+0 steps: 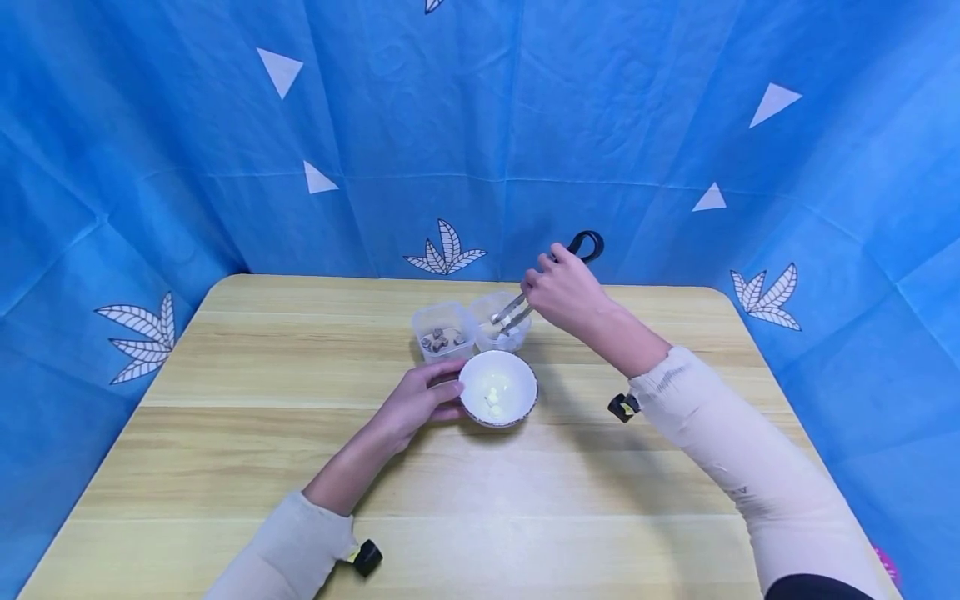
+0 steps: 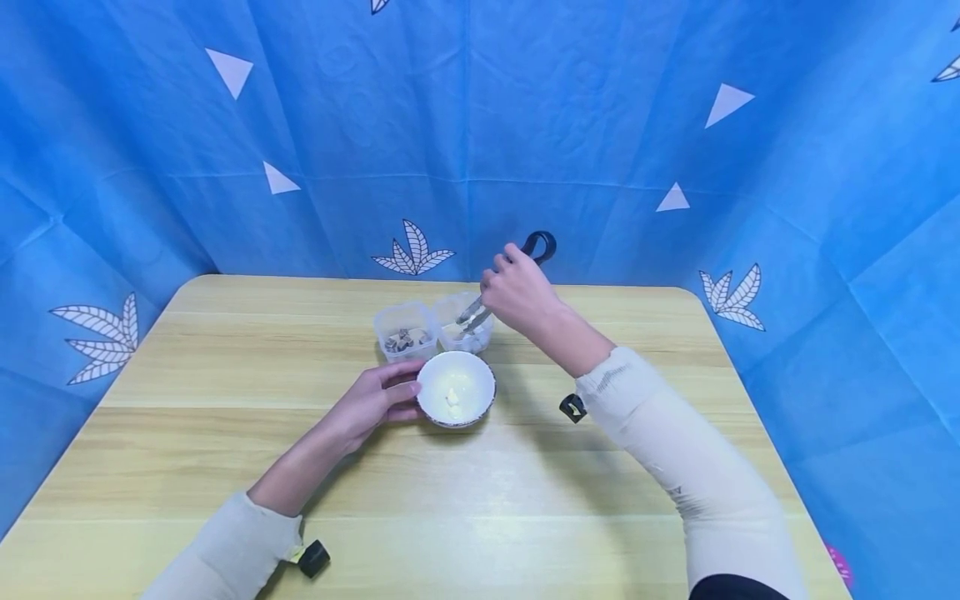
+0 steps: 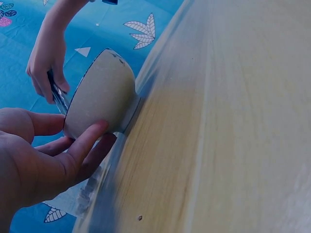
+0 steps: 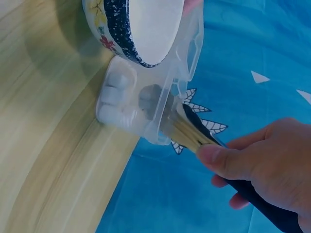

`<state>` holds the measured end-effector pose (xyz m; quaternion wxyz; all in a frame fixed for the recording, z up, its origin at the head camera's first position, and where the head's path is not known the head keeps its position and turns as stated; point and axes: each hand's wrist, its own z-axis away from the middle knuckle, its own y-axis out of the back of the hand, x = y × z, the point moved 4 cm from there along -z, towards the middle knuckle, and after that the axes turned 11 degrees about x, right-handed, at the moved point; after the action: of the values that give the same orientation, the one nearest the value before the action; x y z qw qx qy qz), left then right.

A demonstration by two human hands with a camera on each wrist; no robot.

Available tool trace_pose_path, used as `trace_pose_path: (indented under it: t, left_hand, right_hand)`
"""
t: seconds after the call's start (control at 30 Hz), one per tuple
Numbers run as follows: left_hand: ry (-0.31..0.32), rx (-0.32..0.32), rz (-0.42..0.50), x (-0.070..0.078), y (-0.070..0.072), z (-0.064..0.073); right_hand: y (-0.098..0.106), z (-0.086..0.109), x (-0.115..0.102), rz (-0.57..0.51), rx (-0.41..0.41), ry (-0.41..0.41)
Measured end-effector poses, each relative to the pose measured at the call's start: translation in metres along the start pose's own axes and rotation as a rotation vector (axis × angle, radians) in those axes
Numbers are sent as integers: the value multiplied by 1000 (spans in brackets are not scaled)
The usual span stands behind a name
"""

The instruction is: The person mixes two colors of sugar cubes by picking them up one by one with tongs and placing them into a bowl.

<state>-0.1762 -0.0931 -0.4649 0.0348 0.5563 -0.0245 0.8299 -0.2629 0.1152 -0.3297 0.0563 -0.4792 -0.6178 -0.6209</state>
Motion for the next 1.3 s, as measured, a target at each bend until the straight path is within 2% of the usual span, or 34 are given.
trace_pose_path:
  t: [0.3, 0.63, 1.0, 1.3]
  left_hand:
    - [-9, 0, -1, 0, 1, 0]
    - [-10, 9, 1, 1, 0, 1]
    - [-16, 3, 3, 1, -1, 1]
    - [-8, 7, -4, 1, -1, 1]
  right_hand:
    - [-6, -7, -6, 10, -102, 41]
    - [-9, -12, -7, 7, -128, 37]
    - [-8, -19, -11, 5, -239, 22]
    - [-8, -24, -14, 2, -259, 24]
